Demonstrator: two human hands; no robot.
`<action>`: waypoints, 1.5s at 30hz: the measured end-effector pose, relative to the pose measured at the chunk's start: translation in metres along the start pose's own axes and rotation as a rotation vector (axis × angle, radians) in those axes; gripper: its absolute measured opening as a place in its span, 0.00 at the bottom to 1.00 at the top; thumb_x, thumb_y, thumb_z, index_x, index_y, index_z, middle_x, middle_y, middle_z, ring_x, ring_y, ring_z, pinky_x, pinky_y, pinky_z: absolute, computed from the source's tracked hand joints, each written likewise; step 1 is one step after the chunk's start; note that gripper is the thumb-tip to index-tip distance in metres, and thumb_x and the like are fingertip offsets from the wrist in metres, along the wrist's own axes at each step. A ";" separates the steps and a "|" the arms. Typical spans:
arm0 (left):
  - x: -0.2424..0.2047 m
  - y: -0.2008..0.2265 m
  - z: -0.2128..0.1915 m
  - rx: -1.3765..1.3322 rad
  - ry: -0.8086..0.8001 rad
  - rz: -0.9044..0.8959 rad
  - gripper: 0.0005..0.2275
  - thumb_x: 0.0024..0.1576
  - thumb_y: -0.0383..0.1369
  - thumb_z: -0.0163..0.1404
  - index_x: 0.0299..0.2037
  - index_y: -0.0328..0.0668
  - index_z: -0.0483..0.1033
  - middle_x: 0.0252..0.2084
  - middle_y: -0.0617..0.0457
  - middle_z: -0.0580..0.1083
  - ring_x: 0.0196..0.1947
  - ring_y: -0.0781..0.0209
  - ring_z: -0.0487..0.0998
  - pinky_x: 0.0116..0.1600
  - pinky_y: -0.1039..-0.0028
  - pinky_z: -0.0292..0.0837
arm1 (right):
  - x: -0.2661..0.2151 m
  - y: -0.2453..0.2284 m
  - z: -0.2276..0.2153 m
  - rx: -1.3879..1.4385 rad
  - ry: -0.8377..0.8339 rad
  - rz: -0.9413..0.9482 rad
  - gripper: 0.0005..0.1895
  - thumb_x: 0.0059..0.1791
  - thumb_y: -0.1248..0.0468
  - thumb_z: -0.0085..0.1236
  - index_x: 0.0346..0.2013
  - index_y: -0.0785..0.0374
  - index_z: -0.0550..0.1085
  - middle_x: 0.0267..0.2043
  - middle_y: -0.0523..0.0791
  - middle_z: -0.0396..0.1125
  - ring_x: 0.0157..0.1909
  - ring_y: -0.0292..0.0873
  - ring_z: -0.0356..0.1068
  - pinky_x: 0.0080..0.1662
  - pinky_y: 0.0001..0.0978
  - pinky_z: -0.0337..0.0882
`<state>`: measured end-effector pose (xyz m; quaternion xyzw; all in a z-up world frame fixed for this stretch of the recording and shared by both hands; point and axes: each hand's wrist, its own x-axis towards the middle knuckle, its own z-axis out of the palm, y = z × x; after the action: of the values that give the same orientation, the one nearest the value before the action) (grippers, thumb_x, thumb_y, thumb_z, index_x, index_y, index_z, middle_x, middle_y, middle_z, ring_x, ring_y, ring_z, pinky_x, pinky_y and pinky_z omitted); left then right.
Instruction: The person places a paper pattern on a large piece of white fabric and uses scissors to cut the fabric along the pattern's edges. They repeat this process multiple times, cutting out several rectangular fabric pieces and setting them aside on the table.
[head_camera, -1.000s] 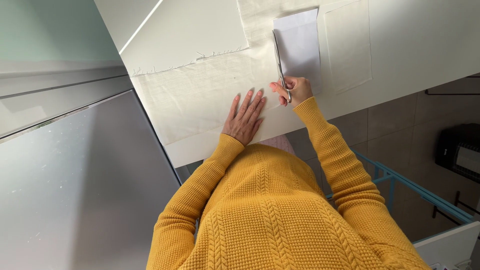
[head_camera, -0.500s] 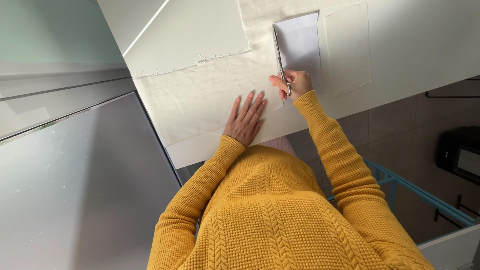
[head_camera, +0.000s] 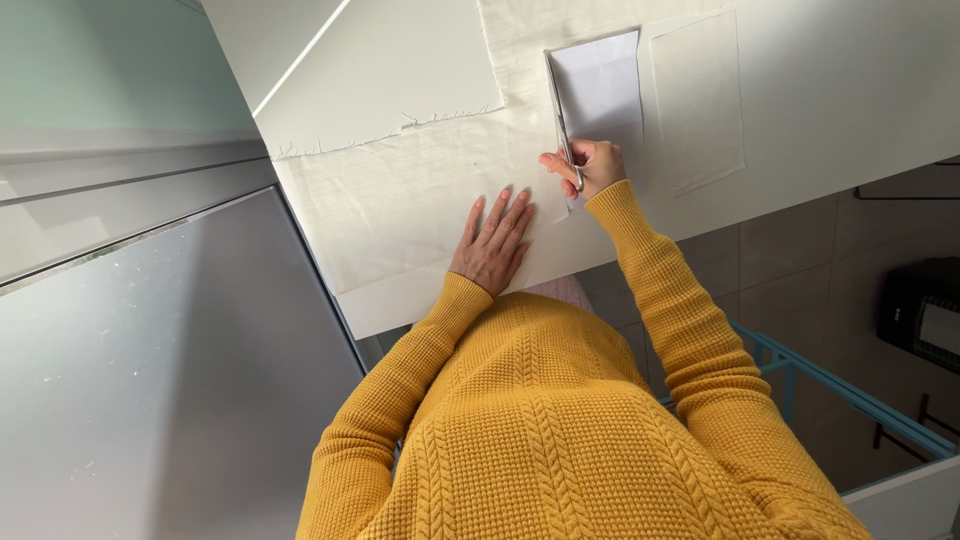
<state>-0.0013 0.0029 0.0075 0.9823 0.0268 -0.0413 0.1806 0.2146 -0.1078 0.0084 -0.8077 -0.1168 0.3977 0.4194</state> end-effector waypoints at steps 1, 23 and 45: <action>0.000 -0.001 0.000 0.003 0.002 -0.001 0.28 0.69 0.44 0.38 0.76 0.43 0.50 0.79 0.54 0.47 0.79 0.56 0.43 0.79 0.54 0.36 | 0.001 -0.002 0.001 0.000 -0.001 -0.004 0.18 0.48 0.57 0.69 0.21 0.64 0.73 0.18 0.39 0.68 0.16 0.30 0.65 0.20 0.25 0.64; 0.248 -0.015 -0.010 0.009 0.135 0.019 0.32 0.55 0.45 0.59 0.66 0.37 0.63 0.60 0.46 0.67 0.58 0.49 0.67 0.61 0.58 0.62 | -0.045 0.178 -0.248 -0.426 0.742 0.177 0.21 0.50 0.73 0.63 0.57 0.66 0.69 0.39 0.46 0.72 0.38 0.41 0.76 0.39 0.35 0.78; 0.255 -0.002 0.009 0.009 0.136 -0.027 0.21 0.48 0.43 0.66 0.48 0.50 0.75 0.46 0.56 0.72 0.48 0.57 0.69 0.53 0.62 0.62 | -0.037 0.191 -0.241 -0.649 0.852 0.113 0.33 0.46 0.77 0.63 0.65 0.62 0.64 0.65 0.50 0.59 0.63 0.55 0.61 0.58 0.43 0.72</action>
<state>0.2520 0.0110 -0.0250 0.9832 0.0519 0.0228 0.1734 0.3415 -0.3866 -0.0384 -0.9906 -0.0095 0.0003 0.1366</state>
